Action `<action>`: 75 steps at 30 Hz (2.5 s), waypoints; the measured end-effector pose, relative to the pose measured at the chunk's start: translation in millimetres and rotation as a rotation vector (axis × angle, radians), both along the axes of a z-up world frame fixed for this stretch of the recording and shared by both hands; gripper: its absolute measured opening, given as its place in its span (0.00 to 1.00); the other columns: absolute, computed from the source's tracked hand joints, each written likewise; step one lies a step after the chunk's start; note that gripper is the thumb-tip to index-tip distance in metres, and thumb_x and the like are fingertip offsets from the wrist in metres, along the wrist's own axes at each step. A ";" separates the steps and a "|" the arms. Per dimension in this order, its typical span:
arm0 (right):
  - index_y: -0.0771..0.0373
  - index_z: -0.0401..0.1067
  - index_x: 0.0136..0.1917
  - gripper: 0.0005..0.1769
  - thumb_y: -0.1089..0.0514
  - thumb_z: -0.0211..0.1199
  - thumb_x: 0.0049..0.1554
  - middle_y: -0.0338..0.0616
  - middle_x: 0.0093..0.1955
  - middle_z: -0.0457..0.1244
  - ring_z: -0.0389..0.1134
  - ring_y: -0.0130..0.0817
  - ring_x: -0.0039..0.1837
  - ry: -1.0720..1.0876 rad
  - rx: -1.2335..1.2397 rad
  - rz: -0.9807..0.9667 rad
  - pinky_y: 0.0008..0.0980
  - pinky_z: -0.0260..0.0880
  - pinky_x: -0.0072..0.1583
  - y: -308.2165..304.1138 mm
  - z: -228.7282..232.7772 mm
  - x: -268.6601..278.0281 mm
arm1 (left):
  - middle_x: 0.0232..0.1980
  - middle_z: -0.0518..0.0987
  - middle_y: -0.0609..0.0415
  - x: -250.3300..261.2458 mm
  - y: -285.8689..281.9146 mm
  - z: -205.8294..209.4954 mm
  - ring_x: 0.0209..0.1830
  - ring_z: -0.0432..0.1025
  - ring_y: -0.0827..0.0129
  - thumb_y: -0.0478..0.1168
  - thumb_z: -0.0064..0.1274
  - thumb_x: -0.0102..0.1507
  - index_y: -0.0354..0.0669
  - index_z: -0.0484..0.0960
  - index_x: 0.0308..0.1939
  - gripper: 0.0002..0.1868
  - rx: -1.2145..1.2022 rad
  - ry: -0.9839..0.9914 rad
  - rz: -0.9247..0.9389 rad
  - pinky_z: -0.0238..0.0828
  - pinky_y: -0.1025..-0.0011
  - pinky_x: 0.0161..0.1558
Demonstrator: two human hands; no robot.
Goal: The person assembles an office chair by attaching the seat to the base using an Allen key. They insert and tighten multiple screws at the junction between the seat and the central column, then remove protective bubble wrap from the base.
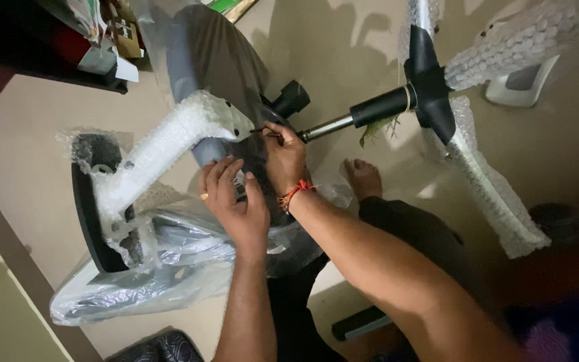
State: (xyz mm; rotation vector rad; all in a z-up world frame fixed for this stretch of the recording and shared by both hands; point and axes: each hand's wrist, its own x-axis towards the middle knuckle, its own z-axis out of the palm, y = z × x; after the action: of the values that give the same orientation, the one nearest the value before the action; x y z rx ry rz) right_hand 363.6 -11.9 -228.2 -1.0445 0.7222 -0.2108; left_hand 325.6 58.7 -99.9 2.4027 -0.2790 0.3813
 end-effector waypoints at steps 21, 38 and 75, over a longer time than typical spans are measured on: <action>0.73 0.74 0.55 0.11 0.65 0.63 0.60 0.46 0.49 0.71 0.72 0.30 0.52 -0.062 0.245 -0.114 0.26 0.71 0.57 5.7 -31.3 10.4 | 0.57 0.80 0.46 2.0 1.5 2.2 0.68 0.67 0.45 0.29 0.57 0.62 0.39 0.81 0.51 0.13 -0.014 0.001 -0.029 0.59 0.50 0.72; 0.74 0.75 0.58 0.14 0.64 0.62 0.60 0.47 0.52 0.72 0.72 0.30 0.54 -0.059 0.196 -0.110 0.26 0.70 0.60 6.3 -8.6 13.3 | 0.57 0.80 0.46 1.3 1.3 0.1 0.68 0.67 0.44 0.30 0.56 0.62 0.40 0.81 0.50 0.13 0.002 0.007 -0.018 0.60 0.50 0.71; 0.70 0.73 0.65 0.19 0.67 0.55 0.61 0.51 0.58 0.71 0.72 0.32 0.59 -0.056 -0.076 0.162 0.30 0.70 0.62 10.3 -40.9 13.2 | 0.66 0.77 0.48 63.1 -0.1 -10.9 0.72 0.64 0.55 0.40 0.43 0.63 0.36 0.80 0.57 0.21 0.885 0.048 -0.511 0.56 0.57 0.66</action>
State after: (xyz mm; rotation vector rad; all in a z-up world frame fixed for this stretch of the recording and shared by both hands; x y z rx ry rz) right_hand 376.8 -1.6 -269.1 -1.1592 0.5800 -0.1281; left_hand 388.7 58.6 -110.8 3.0178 -1.2176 -0.0712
